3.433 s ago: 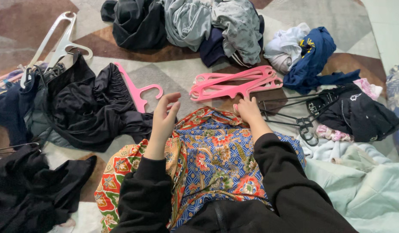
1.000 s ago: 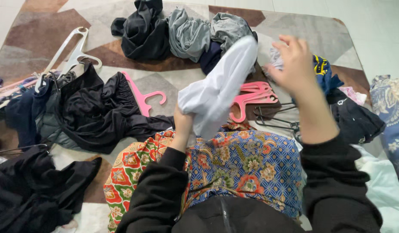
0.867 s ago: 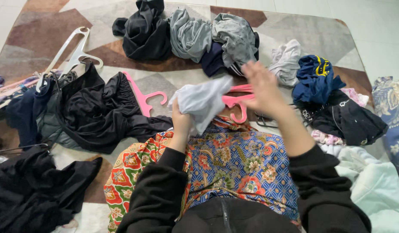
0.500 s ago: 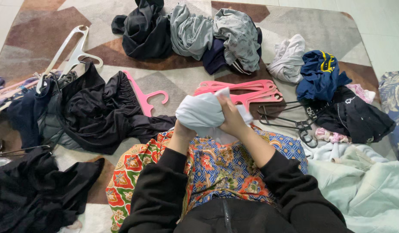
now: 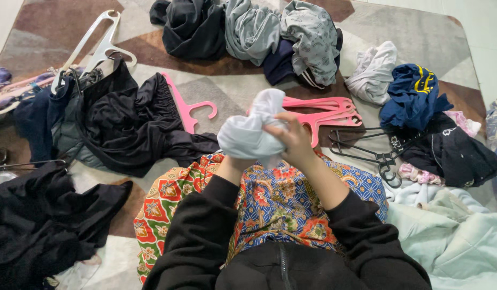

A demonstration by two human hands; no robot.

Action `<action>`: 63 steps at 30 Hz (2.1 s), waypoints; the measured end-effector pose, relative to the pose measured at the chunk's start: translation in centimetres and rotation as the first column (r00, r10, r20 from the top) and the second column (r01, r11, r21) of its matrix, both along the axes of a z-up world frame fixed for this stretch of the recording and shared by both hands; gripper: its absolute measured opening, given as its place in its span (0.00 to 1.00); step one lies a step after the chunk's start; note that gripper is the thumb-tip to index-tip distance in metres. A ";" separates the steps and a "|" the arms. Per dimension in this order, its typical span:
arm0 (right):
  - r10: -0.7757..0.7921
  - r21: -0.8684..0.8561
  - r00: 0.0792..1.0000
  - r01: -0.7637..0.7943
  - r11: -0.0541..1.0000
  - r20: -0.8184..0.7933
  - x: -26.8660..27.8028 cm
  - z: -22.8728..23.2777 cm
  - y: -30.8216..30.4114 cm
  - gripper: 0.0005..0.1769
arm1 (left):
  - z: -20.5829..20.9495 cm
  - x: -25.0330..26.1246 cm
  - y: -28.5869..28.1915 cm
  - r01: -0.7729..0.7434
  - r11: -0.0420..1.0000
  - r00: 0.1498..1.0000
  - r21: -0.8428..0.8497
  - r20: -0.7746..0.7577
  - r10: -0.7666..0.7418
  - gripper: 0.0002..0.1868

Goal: The person sits on the floor and folds various garments, including a black patterned top, a blue hoodie, and black shorts. They use pink and black hangers to hang some items and place folded clothes into piles.

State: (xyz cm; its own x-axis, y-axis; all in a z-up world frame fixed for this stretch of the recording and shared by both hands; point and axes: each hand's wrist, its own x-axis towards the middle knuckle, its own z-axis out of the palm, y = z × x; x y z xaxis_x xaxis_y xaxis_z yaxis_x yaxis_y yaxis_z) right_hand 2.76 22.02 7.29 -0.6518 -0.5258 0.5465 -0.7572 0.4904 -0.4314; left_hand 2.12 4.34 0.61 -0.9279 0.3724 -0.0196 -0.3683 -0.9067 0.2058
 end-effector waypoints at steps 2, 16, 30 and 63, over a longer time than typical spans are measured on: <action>0.035 0.175 0.996 -0.048 0.983 0.078 0.6 -0.3 -0.3 0.48 | 0.2 -0.4 -0.9 -0.112 0.993 0.993 -0.048 -0.042 0.110 0.30; -0.075 -0.210 0.787 0.254 0.944 0.613 0.1 -8.6 1.2 0.73 | -9.8 0.8 2.3 -0.436 0.359 0.870 -0.825 -0.489 -0.068 0.30; -0.624 -0.269 0.685 0.725 0.634 0.376 -13.3 -11.6 18.9 0.59 | -7.6 -1.1 0.9 -0.097 0.504 0.995 -0.858 -0.103 0.017 0.19; -0.945 0.154 0.321 0.932 0.327 0.062 -22.2 -15.9 52.4 0.31 | -10.1 -5.3 4.7 -0.207 -0.103 0.966 -0.973 -0.187 -0.177 0.16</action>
